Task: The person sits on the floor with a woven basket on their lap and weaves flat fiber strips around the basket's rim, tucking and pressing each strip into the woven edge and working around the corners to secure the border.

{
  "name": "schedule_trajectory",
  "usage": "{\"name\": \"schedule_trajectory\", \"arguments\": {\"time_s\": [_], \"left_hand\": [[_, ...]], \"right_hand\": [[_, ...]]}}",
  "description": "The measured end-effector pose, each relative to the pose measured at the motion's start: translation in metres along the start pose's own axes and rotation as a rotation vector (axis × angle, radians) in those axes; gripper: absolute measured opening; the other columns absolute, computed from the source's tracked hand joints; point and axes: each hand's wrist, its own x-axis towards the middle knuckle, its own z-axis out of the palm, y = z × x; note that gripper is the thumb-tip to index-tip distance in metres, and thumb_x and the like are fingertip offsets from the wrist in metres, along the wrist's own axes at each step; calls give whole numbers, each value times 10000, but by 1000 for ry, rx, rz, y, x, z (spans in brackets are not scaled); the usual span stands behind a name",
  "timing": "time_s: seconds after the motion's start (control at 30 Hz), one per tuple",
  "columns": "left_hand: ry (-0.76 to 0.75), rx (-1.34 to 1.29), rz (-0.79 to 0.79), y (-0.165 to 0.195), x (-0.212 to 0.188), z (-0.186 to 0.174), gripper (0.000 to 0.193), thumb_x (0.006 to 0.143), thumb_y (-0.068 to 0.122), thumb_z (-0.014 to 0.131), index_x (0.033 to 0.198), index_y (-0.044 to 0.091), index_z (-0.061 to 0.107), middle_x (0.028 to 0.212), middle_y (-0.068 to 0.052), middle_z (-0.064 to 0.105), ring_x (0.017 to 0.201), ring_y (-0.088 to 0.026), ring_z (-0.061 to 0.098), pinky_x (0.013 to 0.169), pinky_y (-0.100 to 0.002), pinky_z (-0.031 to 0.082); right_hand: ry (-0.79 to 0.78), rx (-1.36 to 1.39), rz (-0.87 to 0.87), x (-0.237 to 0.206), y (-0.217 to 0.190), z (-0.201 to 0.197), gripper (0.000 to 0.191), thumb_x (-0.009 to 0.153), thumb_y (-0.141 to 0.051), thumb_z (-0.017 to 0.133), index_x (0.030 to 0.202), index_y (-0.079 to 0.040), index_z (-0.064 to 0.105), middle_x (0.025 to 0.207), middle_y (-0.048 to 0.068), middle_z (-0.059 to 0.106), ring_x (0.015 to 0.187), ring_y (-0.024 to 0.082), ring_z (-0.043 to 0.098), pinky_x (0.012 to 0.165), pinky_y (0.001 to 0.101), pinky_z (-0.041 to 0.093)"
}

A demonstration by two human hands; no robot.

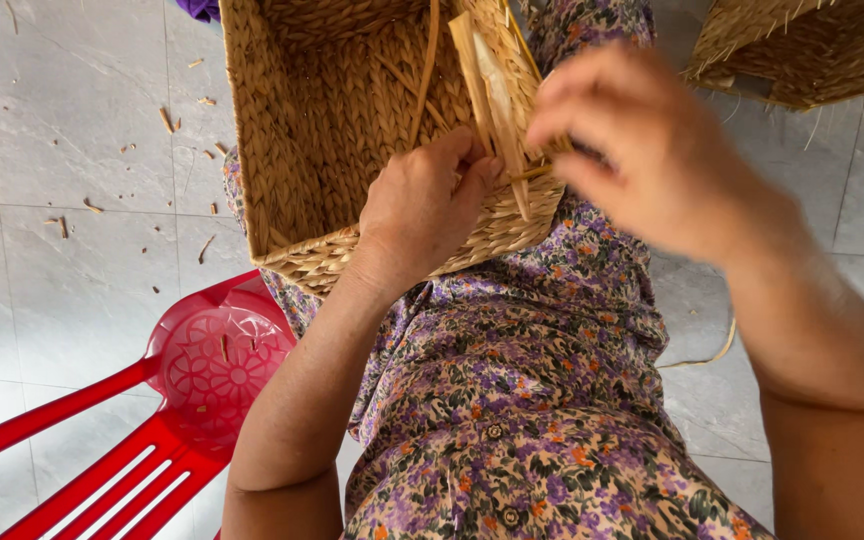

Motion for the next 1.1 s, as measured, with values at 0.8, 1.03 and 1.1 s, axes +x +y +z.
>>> {"name": "schedule_trajectory", "arguments": {"time_s": [0.8, 1.03, 1.1], "left_hand": [[-81, 55, -80, 1, 7, -7, 316, 969, 439, 619, 970, 144, 733, 810, -91, 762, 792, -311, 751, 694, -462, 558], [-117, 115, -138, 4, 6, -5, 333, 989, 445, 602, 942, 138, 722, 796, -106, 753, 806, -338, 736, 708, -486, 544], [-112, 109, -133, 7, 6, -6, 326, 982, 446, 603, 947, 146, 723, 798, -102, 754, 807, -339, 737, 704, -488, 547]], "right_hand": [[124, 124, -30, -40, -18, 54, 390, 909, -72, 819, 1272, -187, 736, 1389, 92, 565, 1145, 236, 599, 958, 353, 566], [331, 16, -143, -62, 9, 89, 332, 978, -96, 792, 1288, -199, 734, 1459, 137, 539, 1245, 235, 591, 1050, 365, 530], [336, -57, -97, -62, 1, 95, 353, 945, -181, 812, 1284, -225, 727, 1448, 115, 531, 1238, 251, 545, 1032, 383, 494]]}}
